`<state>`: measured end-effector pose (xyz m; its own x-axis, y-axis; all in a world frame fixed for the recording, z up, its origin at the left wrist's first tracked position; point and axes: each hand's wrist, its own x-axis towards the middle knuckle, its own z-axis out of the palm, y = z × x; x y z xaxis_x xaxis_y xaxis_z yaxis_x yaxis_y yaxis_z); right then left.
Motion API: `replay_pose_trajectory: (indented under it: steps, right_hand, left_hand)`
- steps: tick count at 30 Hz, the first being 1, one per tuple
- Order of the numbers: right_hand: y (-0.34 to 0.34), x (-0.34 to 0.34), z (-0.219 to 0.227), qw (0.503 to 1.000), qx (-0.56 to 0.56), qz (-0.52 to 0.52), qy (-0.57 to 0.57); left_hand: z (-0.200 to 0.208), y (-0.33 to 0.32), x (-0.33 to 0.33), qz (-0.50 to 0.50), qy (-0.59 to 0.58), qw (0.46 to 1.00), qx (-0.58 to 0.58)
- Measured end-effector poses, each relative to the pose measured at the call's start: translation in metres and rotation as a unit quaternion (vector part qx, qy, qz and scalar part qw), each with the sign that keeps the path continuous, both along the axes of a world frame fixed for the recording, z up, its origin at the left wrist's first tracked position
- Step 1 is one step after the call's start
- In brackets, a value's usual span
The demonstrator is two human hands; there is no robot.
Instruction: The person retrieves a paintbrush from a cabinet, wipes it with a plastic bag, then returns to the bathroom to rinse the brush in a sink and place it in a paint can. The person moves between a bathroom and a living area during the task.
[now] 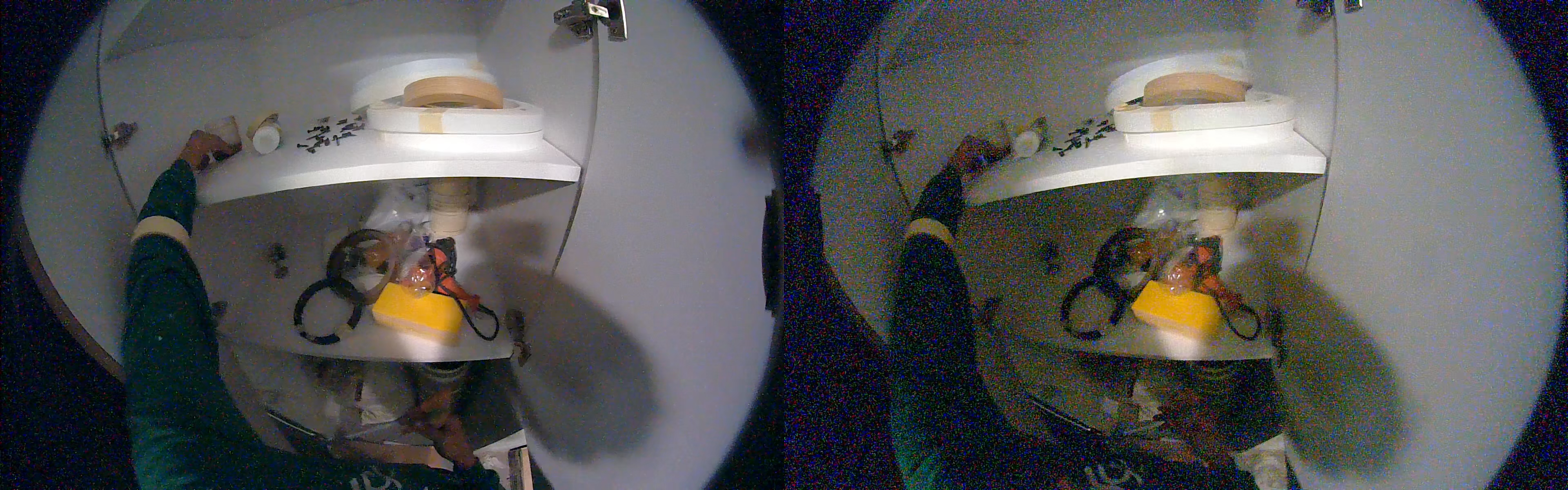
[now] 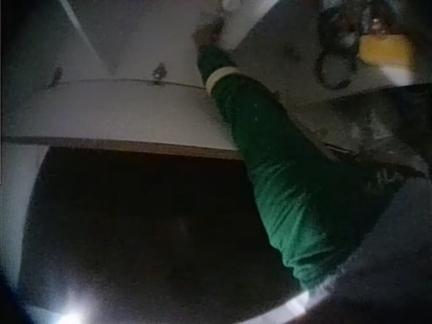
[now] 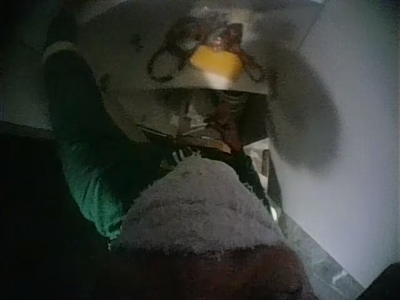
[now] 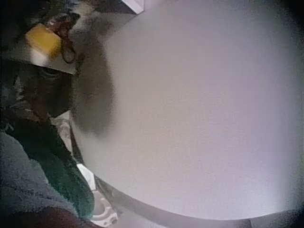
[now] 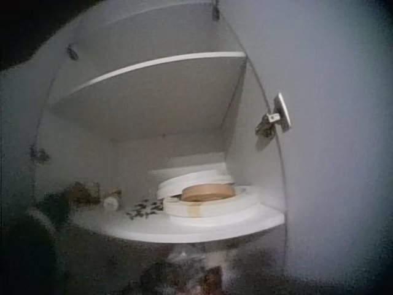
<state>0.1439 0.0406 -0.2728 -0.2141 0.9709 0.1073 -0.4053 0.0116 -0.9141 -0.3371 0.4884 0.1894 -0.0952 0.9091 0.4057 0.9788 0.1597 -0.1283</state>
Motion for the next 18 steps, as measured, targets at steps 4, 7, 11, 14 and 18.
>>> replay_pose_trajectory:
  steps: [4,7,11,14,18]
  right_hand:
    - [-0.006,0.01,-0.018,0.975,-0.059,-0.04,-0.211]
    - [-0.004,0.012,-0.032,0.97,0.013,-0.074,-0.23]
    - [0.002,0.018,-0.035,0.961,-0.035,-0.043,-0.272]
    - [0.007,0.025,-0.026,0.952,-0.102,0.022,-0.286]
    - [-0.003,0.015,-0.016,0.958,-0.064,-0.081,-0.269]
  left_hand:
    - [0.023,-0.022,0.006,-0.031,0.121,0.992,-0.022]
    - [0.053,-0.037,0.045,-0.164,0.21,0.964,0.023]
    - [0.07,-0.03,0.138,-0.286,-0.064,0.953,0.08]
    - [0.06,0.004,0.196,-0.318,-0.146,0.935,0.059]
    - [0.045,0.077,0.221,-0.293,0.142,0.944,0.054]
